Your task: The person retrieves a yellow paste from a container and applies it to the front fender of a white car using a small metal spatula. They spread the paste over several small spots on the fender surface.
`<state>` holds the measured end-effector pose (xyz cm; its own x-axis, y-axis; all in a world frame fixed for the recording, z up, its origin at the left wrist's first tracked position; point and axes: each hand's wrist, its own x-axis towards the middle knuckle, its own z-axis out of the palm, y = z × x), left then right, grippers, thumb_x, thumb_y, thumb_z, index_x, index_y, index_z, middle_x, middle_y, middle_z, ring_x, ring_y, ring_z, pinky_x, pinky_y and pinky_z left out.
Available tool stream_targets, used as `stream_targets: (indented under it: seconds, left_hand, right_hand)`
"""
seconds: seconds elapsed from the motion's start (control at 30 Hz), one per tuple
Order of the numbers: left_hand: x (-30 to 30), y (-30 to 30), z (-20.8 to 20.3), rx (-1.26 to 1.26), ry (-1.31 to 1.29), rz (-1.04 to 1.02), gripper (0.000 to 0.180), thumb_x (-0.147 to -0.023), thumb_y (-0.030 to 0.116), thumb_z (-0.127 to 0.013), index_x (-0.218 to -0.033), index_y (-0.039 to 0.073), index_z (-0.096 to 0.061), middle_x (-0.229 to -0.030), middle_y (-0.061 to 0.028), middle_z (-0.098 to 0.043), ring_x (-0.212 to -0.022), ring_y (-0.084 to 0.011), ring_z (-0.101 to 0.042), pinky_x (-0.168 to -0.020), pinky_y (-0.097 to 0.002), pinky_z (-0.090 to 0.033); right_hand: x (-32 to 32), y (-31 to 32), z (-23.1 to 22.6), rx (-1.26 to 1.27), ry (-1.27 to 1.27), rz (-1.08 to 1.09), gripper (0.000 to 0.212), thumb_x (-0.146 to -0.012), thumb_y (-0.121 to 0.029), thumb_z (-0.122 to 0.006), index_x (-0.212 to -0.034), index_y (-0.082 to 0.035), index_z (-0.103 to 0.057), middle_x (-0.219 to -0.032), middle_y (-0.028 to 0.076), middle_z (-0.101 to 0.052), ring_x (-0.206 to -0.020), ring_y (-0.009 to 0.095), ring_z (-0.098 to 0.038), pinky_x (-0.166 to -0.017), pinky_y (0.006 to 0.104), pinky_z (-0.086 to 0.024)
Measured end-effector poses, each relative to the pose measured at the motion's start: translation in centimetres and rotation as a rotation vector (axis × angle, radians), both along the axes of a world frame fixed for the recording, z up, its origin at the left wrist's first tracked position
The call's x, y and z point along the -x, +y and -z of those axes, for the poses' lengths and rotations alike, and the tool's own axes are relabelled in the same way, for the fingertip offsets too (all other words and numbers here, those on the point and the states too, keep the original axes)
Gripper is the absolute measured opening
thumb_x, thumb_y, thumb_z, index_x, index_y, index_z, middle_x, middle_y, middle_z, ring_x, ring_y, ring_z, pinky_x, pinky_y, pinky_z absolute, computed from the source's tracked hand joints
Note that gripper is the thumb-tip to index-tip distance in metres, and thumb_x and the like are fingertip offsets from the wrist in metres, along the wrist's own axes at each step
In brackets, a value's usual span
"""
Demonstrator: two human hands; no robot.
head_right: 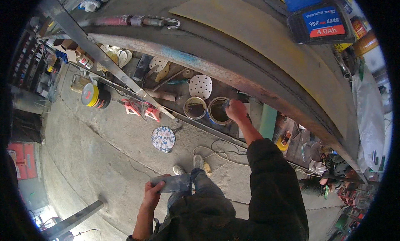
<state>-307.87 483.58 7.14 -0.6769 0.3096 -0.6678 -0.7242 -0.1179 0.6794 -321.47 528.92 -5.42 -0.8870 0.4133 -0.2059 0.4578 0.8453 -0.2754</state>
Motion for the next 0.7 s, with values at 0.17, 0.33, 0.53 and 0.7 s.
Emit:
stream_targets:
  seconds: [0.17,0.33,0.53,0.7]
  left_hand:
    - [0.0,0.1,-0.4,0.002,-0.015,-0.009,0.033,-0.087,0.006,-0.062,-0.117,-0.006,-0.064,-0.110,-0.0112,-0.068,-0.100,-0.0183,-0.062,-0.093,-0.0308,-0.046]
    - [-0.6,-0.8,0.1,0.023,-0.019,-0.043,0.033,-0.086,0.008,-0.064,-0.115,-0.008,-0.063,-0.111,-0.0142,-0.068,-0.101,-0.0230,-0.065,-0.094,-0.0337,-0.048]
    - [-0.8,-1.1,0.4,0.035,-0.043,-0.070,0.033,-0.086,0.008,-0.065,-0.115,-0.008,-0.063,-0.110,-0.0145,-0.068,-0.101,-0.0228,-0.064,-0.094,-0.0339,-0.048]
    - [-0.6,-0.8,0.2,0.018,-0.043,-0.061,0.033,-0.086,0.009,-0.065,-0.115,-0.007,-0.063,-0.110,-0.0138,-0.068,-0.102,-0.0226,-0.064,-0.095,-0.0339,-0.047]
  right_hand:
    - [0.8,0.0,1.3,-0.041,0.065,0.116,0.032,-0.078,-0.028,-0.064,-0.088,0.003,-0.064,-0.090,0.027,-0.067,-0.088,0.043,-0.065,-0.079,0.0525,-0.052]
    - [0.2,-1.0,3.4,-0.045,0.146,0.132,0.030,-0.081,-0.028,-0.064,-0.088,0.001,-0.065,-0.089,0.024,-0.067,-0.087,0.042,-0.065,-0.076,0.0524,-0.053]
    - [-0.3,-2.3,2.6,-0.127,0.162,0.052,0.025,-0.085,-0.028,-0.061,-0.088,-0.004,-0.065,-0.086,0.018,-0.067,-0.083,0.039,-0.066,-0.073,0.0509,-0.053]
    - [-0.3,-2.6,2.0,-0.175,0.130,-0.031,0.025,-0.087,-0.031,-0.060,-0.087,-0.006,-0.065,-0.086,0.016,-0.067,-0.083,0.037,-0.066,-0.072,0.0501,-0.053]
